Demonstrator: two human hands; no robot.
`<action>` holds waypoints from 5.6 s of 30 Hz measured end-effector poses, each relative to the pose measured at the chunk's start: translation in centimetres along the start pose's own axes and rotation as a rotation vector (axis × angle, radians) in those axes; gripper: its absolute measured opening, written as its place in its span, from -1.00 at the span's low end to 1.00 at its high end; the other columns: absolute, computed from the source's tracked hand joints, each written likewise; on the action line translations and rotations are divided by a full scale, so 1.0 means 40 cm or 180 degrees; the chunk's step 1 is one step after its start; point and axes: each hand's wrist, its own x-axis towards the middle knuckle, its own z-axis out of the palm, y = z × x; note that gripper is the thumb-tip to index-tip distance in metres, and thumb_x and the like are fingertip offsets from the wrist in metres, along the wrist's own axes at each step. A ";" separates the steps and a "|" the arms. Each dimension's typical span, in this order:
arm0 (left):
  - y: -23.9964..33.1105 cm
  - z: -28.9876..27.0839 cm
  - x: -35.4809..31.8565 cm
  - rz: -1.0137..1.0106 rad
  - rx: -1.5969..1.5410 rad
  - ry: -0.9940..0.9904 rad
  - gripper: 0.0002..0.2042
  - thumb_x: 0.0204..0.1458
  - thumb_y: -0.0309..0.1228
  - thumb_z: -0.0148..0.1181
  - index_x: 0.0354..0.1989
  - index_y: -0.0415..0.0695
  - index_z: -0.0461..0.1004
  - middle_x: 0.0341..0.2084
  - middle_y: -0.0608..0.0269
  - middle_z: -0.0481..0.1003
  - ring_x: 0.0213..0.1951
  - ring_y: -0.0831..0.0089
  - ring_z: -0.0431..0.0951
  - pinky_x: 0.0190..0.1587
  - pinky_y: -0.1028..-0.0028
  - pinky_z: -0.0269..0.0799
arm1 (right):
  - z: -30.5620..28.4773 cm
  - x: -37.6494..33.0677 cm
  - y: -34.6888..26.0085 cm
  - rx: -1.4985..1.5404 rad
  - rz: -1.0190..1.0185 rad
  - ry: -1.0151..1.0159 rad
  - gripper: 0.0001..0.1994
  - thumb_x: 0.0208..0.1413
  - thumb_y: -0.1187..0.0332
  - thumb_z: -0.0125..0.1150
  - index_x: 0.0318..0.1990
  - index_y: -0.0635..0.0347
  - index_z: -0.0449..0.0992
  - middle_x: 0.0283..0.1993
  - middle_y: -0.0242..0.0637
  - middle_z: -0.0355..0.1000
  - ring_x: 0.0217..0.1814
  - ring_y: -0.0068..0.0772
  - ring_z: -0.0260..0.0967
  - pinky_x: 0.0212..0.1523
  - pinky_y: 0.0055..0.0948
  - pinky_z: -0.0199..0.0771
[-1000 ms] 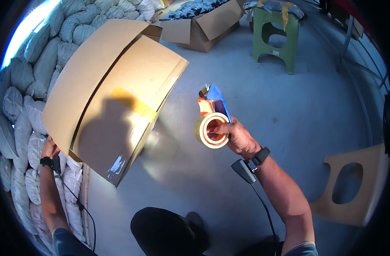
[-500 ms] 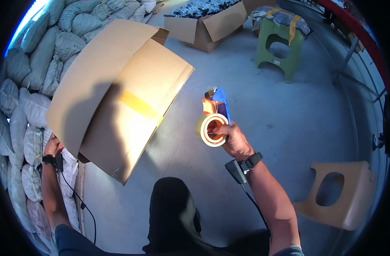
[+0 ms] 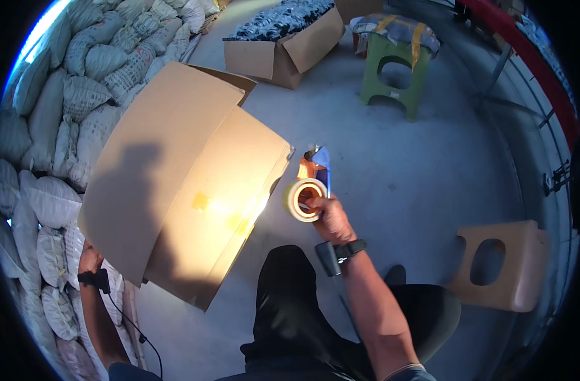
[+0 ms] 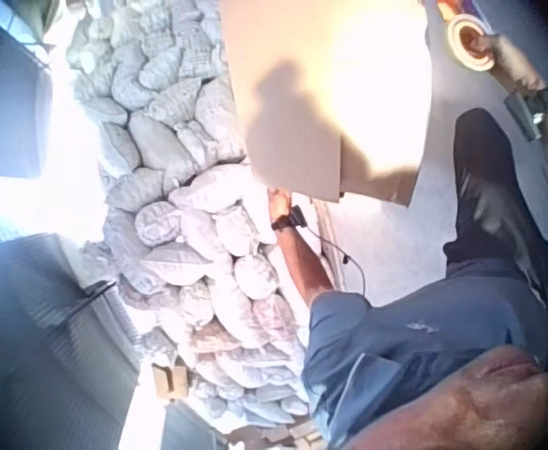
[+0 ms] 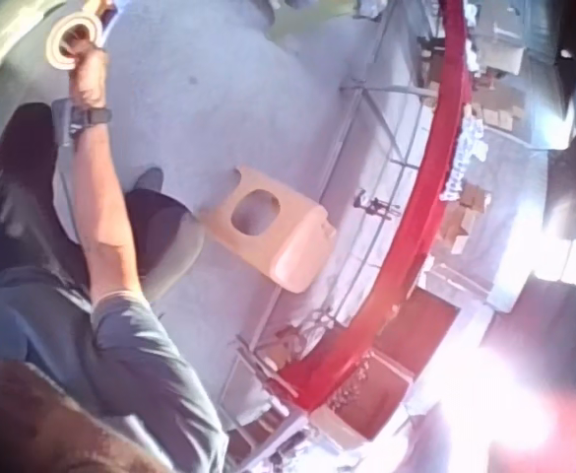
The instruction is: The recorder puts components into a cardboard box and seals it with tape using a tape dispenser.
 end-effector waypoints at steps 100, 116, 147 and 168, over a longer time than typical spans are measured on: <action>0.650 1.455 0.119 0.2897 0.4765 -0.3073 -0.51 -0.02 -0.22 0.41 0.09 -0.09 0.44 -0.12 0.07 0.58 0.04 0.08 0.54 0.15 0.13 0.30 | 0.051 0.088 0.067 -0.0936 0.0025 0.0599 -0.54 -0.05 0.30 0.28 0.02 0.38 0.50 -0.17 -0.12 0.52 -0.09 -0.25 0.47 0.01 -0.34 0.47; 0.569 1.425 0.271 0.2968 0.5105 -0.2394 -0.48 0.15 -0.02 0.28 0.17 -0.06 0.41 -0.01 -0.03 0.57 0.15 0.01 0.48 0.26 0.01 0.19 | -0.016 0.058 0.225 -0.0501 0.0343 0.0625 -0.63 -0.01 0.32 0.35 -0.09 0.40 0.52 -0.31 -0.16 0.51 -0.24 -0.35 0.45 -0.15 -0.34 0.48; 0.565 1.327 0.442 0.2767 0.5011 -0.2167 -0.50 0.29 -0.03 0.18 0.22 -0.15 0.38 -0.01 -0.12 0.56 0.09 -0.06 0.54 0.15 0.14 0.43 | 0.327 -0.407 0.662 -0.1181 0.1451 0.0345 -0.62 0.22 0.26 0.18 0.06 0.34 0.35 -0.19 0.11 0.56 -0.12 0.03 0.62 -0.09 -0.14 0.56; 0.589 0.373 -0.268 0.1646 0.4069 -0.0141 0.43 -0.46 -0.10 0.67 0.61 -0.20 -0.23 0.56 -0.11 -0.04 0.56 0.08 -0.01 0.58 0.17 -0.19 | 0.411 -0.386 0.744 -0.1038 0.1737 0.0349 -0.64 0.16 0.31 0.14 0.02 0.39 0.37 -0.20 0.17 0.56 -0.11 0.16 0.60 -0.07 -0.05 0.56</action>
